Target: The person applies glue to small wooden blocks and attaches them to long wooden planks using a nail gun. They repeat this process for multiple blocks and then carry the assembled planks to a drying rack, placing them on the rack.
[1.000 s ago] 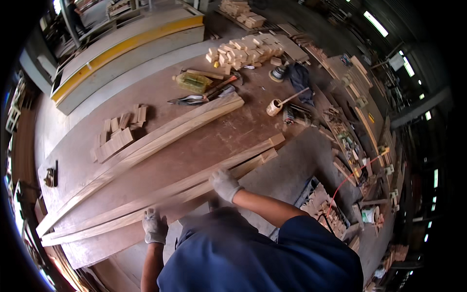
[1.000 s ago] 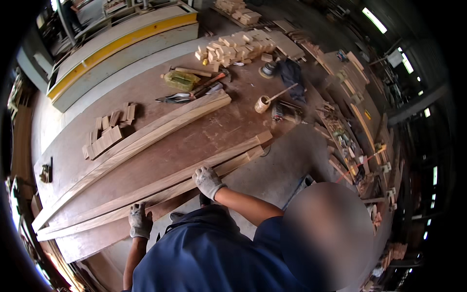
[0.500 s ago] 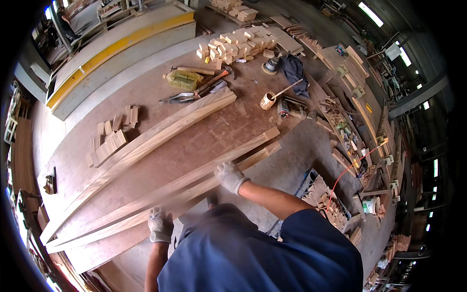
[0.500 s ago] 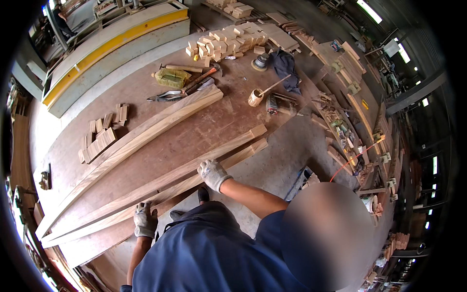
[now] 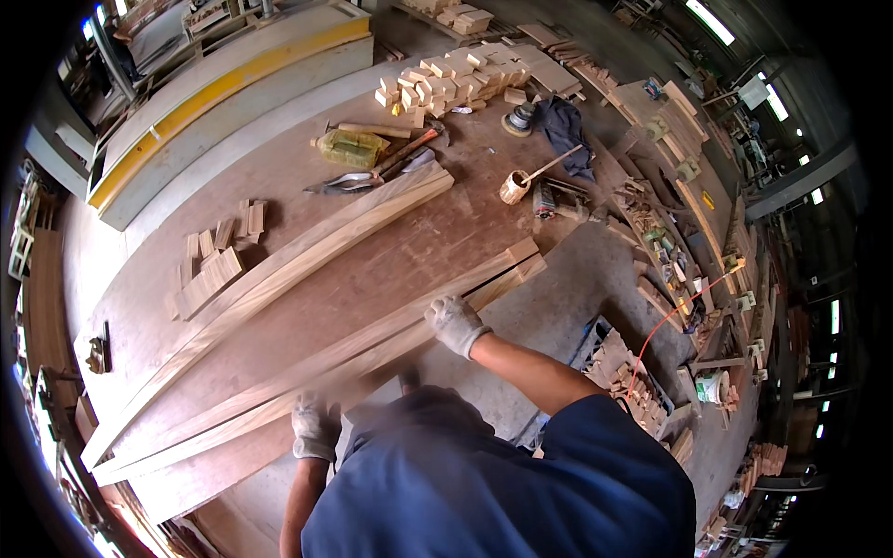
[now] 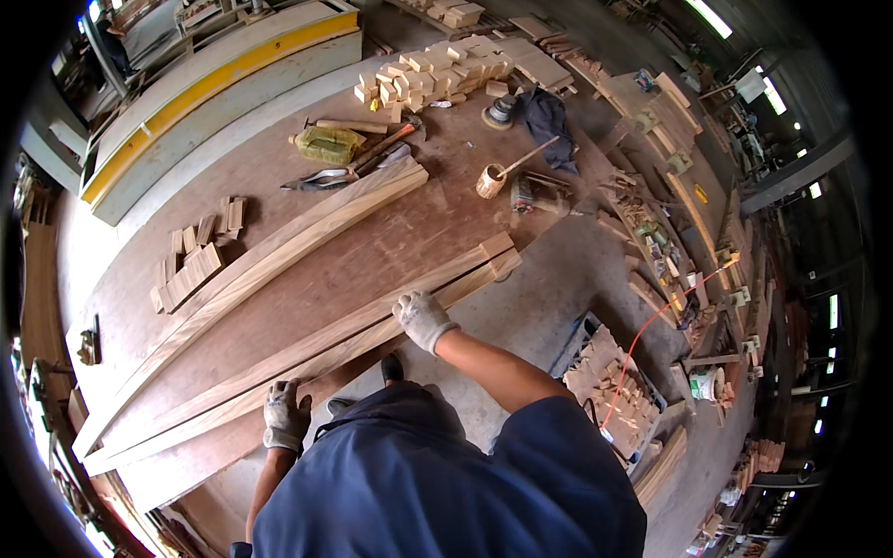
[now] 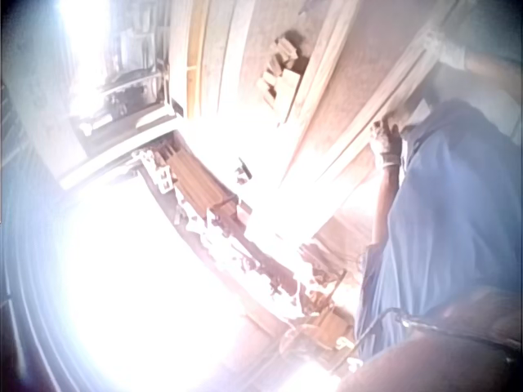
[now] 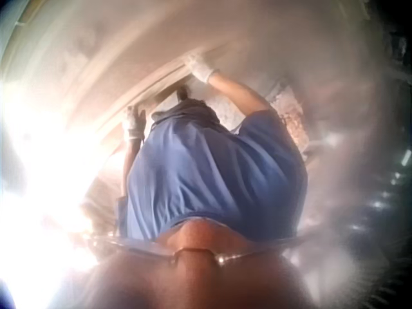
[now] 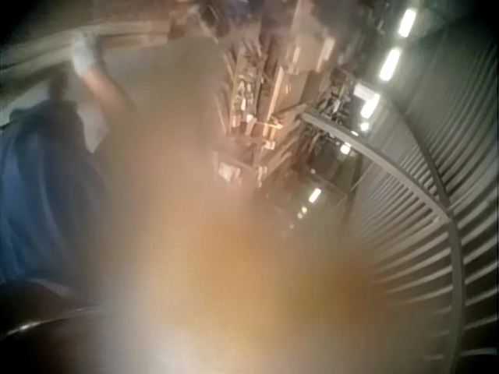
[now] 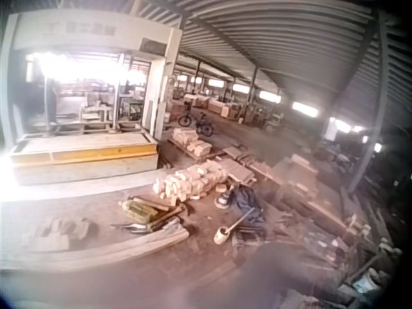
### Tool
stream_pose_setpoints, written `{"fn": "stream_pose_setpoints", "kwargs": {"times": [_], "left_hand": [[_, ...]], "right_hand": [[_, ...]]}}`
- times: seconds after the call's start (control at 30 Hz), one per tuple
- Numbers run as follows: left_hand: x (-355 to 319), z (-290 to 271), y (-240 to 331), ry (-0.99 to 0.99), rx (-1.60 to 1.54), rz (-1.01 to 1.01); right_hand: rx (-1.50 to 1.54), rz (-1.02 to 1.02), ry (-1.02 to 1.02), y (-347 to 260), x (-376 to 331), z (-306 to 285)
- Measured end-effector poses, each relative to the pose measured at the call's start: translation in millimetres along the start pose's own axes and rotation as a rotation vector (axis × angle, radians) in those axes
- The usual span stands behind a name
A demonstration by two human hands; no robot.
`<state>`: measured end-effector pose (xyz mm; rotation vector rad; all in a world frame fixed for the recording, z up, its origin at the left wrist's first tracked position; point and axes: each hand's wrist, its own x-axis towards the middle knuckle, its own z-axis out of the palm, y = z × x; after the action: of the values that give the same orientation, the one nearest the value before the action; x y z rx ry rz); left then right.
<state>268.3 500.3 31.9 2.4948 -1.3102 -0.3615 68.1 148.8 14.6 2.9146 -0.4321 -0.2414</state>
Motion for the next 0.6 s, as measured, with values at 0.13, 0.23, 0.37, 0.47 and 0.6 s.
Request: {"fn": "stream_pose_setpoints", "kwargs": {"times": [0.13, 0.23, 0.37, 0.47, 0.6], "left_hand": [[-4, -2, -1, 0.029, -0.070, 0.045], [-13, -5, 1, 0.048, -0.106, 0.025], [-35, 2, -5, 0.098, -0.144, -0.065], [-43, 8, -3, 0.148, -0.180, -0.085], [-53, 9, 4, 0.042, -0.218, -0.190]], "right_hand": [[-0.047, -0.011, -0.013, 6, -3, -2], [-0.087, -0.025, -0.030, 11, -5, -7], [0.123, -0.092, 0.021, -5, 7, -37], [0.379, -0.205, 0.103, -40, 20, -51], [0.342, -0.234, -0.090, -102, 66, -79]]}}
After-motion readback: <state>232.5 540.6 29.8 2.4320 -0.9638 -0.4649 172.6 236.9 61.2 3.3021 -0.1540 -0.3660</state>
